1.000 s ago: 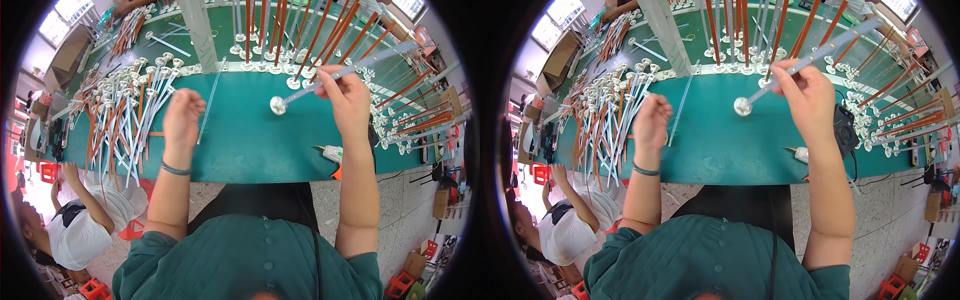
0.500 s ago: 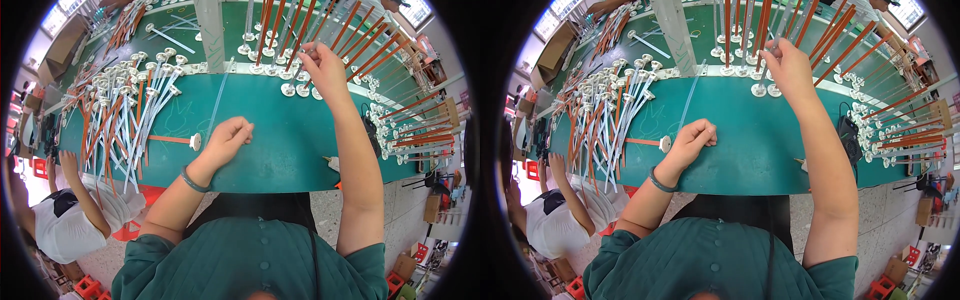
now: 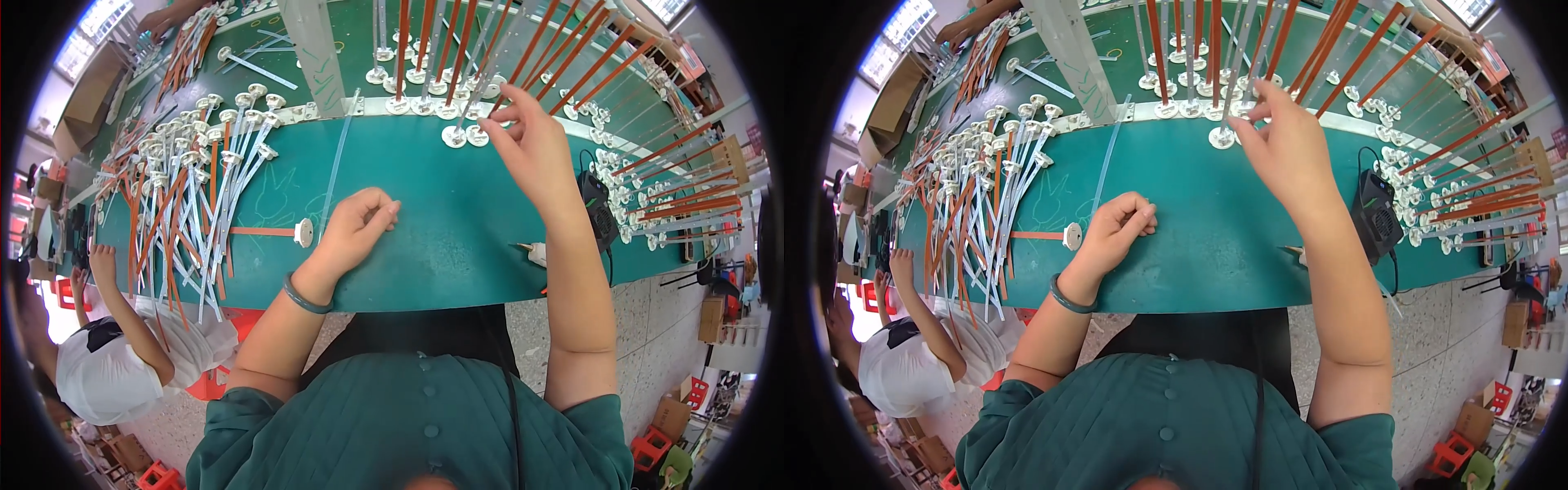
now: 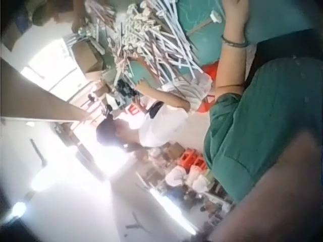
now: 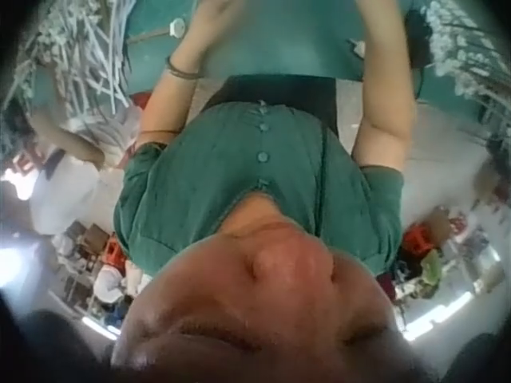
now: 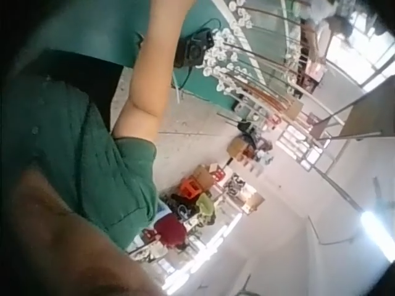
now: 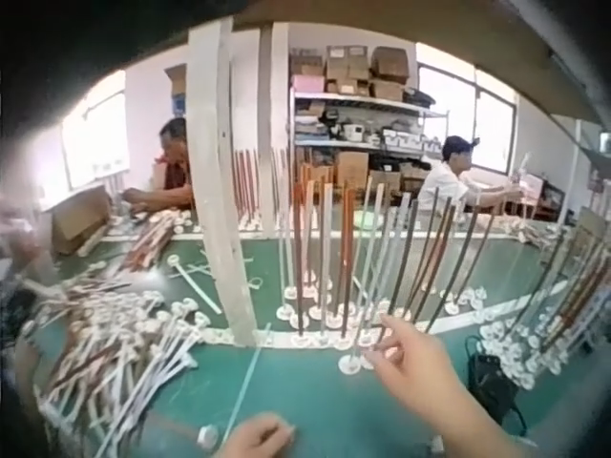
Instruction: Using a hot glue gun to attach wooden sticks to small white plastic bases on a factory assembly line.
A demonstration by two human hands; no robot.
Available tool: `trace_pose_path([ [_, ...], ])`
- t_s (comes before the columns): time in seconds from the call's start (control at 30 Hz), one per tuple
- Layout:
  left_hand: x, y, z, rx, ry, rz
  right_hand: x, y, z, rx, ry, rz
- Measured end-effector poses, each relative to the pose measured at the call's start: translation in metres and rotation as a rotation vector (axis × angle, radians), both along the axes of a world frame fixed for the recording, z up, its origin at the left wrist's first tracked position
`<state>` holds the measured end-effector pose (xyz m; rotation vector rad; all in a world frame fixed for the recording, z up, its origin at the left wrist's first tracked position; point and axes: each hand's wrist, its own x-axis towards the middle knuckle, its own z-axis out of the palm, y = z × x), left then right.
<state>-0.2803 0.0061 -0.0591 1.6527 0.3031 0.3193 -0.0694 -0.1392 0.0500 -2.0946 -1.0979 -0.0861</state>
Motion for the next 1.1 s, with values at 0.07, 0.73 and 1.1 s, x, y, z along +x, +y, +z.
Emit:
trace_pose_path([
  [0.07,0.000,-0.002,0.001,0.006,0.001,0.018,-0.008,-0.017,0.004,-0.095,0.164,0.012],
  [0.73,0.007,-0.086,0.049,0.436,-0.100,-0.424,-0.096,-0.134,-0.049,0.053,0.560,0.002],
  [1.1,0.001,-0.076,0.053,0.465,-0.234,-0.124,-0.075,-0.077,-0.067,-0.546,-0.136,0.126],
])
